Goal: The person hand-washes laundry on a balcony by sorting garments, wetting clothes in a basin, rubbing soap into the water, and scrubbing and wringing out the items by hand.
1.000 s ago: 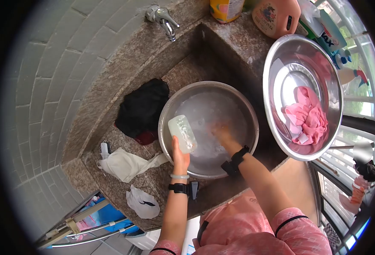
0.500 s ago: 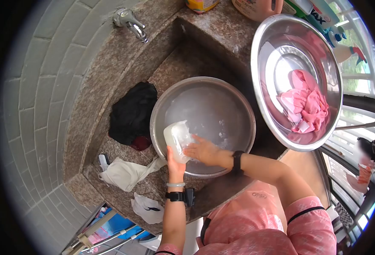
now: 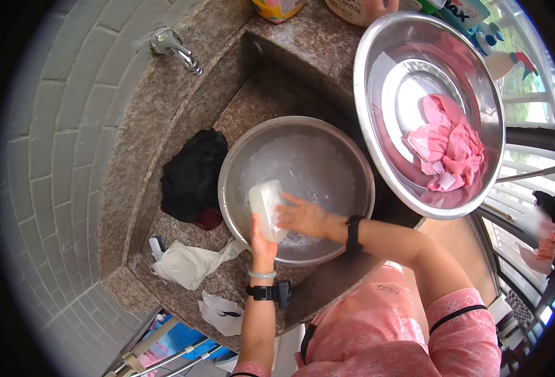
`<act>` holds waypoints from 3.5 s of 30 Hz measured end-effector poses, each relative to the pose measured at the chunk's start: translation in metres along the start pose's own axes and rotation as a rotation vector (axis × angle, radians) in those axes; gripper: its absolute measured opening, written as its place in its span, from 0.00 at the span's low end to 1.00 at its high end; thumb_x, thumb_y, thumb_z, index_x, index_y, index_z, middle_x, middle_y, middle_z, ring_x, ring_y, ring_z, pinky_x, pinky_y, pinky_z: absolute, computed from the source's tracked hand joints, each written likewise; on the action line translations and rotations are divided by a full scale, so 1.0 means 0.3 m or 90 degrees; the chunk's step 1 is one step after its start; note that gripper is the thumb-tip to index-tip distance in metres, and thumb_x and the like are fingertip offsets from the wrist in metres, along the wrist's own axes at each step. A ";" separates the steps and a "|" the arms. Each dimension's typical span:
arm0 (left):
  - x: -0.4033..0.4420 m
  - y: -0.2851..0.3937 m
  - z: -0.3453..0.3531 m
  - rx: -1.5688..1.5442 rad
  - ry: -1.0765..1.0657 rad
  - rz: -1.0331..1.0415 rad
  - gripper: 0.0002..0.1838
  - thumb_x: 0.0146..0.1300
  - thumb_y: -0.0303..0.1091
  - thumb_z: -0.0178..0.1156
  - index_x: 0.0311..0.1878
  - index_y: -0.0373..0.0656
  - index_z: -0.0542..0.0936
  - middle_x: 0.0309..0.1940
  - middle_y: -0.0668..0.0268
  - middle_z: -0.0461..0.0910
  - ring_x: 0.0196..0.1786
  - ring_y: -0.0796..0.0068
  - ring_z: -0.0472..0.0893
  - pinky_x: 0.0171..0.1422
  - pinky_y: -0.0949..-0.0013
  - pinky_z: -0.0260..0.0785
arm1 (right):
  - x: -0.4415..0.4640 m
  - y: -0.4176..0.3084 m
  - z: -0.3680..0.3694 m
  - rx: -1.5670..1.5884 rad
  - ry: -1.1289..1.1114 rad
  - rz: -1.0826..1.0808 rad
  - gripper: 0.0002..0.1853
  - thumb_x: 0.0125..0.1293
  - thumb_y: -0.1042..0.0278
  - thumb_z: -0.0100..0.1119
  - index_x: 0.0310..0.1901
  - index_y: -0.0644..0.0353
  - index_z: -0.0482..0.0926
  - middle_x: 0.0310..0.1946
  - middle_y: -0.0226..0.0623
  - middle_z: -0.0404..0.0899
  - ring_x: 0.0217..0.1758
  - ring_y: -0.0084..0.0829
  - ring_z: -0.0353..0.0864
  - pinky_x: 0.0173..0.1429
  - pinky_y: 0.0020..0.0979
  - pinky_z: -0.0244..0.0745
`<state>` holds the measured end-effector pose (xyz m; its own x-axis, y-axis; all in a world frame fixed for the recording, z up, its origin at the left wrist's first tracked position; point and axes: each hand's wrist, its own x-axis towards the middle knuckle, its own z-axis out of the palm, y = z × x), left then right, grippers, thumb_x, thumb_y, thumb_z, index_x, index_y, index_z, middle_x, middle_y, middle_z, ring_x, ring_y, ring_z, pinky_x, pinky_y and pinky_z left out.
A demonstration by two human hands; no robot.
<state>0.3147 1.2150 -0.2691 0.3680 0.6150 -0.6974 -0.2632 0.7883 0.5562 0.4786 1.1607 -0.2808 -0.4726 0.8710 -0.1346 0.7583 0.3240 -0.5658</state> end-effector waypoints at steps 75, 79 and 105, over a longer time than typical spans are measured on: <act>-0.081 -0.010 0.106 -0.204 -0.033 -0.023 0.33 0.65 0.60 0.41 0.66 0.48 0.60 0.61 0.59 0.65 0.61 0.60 0.67 0.66 0.58 0.59 | 0.071 -0.176 -0.167 0.201 0.187 0.213 0.38 0.68 0.40 0.29 0.62 0.73 0.58 0.66 0.55 0.53 0.71 0.45 0.51 0.73 0.41 0.45; -0.051 -0.002 0.010 -0.158 -0.005 -0.027 0.38 0.63 0.64 0.40 0.68 0.48 0.55 0.64 0.54 0.61 0.63 0.56 0.64 0.67 0.52 0.56 | 0.000 -0.219 -0.156 0.342 -0.014 0.071 0.36 0.67 0.42 0.33 0.59 0.72 0.64 0.63 0.51 0.60 0.69 0.44 0.55 0.72 0.41 0.47; 0.022 -0.034 -0.009 -0.073 0.115 0.086 0.35 0.63 0.55 0.52 0.66 0.44 0.59 0.63 0.63 0.62 0.63 0.64 0.63 0.66 0.58 0.55 | 0.073 0.088 0.083 1.243 0.323 0.625 0.19 0.60 0.60 0.56 0.52 0.59 0.73 0.46 0.38 0.77 0.51 0.36 0.75 0.54 0.35 0.70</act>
<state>0.3173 1.2109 -0.2807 0.1600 0.7002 -0.6958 -0.4029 0.6898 0.6016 0.4771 1.1793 -0.3190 0.0171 0.5788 -0.8153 -0.7772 -0.5053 -0.3751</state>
